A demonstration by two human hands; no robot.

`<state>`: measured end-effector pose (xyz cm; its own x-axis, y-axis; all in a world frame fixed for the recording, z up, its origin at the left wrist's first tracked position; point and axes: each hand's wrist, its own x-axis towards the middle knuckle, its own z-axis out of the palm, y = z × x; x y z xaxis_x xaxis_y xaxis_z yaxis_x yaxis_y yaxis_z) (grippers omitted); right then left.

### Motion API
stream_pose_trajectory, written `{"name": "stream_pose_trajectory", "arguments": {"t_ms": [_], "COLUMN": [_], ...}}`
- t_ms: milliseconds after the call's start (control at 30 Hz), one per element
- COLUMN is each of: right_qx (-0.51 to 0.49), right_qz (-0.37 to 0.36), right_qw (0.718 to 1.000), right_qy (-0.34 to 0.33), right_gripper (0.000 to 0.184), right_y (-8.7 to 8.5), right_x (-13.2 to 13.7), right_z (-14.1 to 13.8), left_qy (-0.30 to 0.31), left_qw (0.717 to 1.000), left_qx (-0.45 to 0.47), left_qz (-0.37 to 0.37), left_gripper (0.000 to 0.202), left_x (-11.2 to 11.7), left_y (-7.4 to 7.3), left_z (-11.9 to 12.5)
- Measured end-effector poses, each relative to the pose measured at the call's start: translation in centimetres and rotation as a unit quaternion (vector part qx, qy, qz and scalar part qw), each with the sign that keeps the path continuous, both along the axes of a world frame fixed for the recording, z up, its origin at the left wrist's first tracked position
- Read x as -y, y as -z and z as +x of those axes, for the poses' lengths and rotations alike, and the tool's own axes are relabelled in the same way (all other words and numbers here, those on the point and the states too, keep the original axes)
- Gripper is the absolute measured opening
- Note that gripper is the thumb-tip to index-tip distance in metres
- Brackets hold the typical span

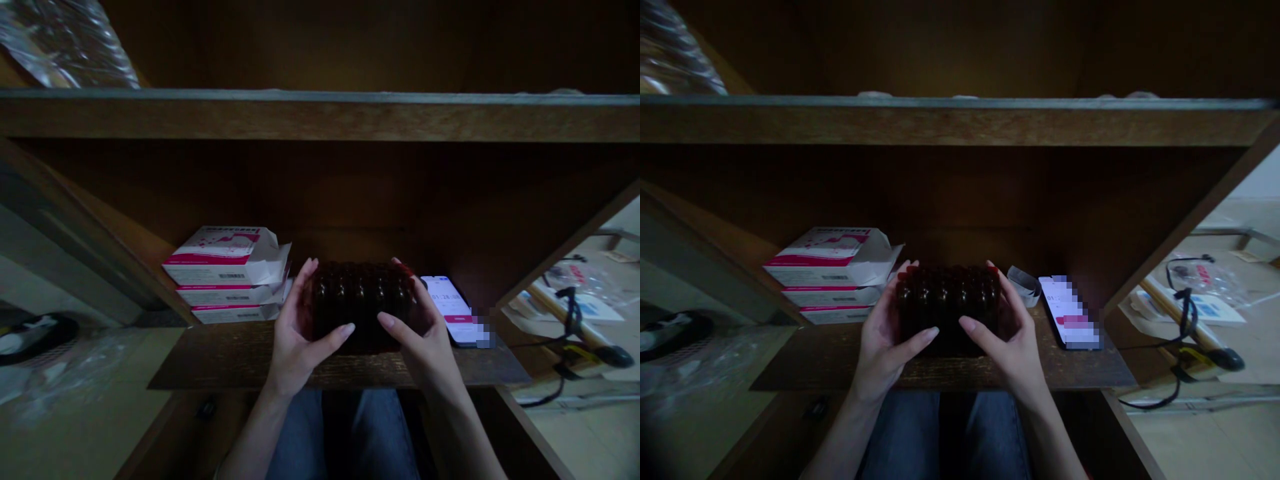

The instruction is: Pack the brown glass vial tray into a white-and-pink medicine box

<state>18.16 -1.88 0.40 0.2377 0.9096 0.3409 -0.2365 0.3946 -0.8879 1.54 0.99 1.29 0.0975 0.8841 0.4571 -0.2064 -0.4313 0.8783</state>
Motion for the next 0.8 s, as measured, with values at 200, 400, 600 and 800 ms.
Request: {"name": "stream_pose_trajectory", "arguments": {"t_ms": [200,400,600,800], "right_qx": [0.076,0.098,0.111,0.135], "right_qz": [0.062,-0.007,-0.013,0.002], "right_qw": [0.994,0.987,0.989,0.988], "right_qy": [-0.048,-0.124,-0.102,-0.069], "right_gripper": [0.084,0.076,0.07,0.064], "right_y": [-0.2,0.6,0.5,0.9], "right_x": [-0.6,-0.6,-0.2,0.0], "right_z": [0.6,1.4,1.4,1.4], "left_qy": [0.053,0.045,0.047,0.031], "left_qw": [0.994,0.99,0.991,0.991], "left_qx": [-0.088,-0.131,-0.127,-0.117], "left_qz": [-0.038,-0.012,-0.016,-0.049], "left_gripper": [0.072,0.067,0.075,0.077], "left_x": [-0.7,-0.6,-0.6,-0.2], "left_y": [-1.6,-0.3,0.0,0.3], "left_z": [-1.1,-1.5,-1.4,-1.3]}}
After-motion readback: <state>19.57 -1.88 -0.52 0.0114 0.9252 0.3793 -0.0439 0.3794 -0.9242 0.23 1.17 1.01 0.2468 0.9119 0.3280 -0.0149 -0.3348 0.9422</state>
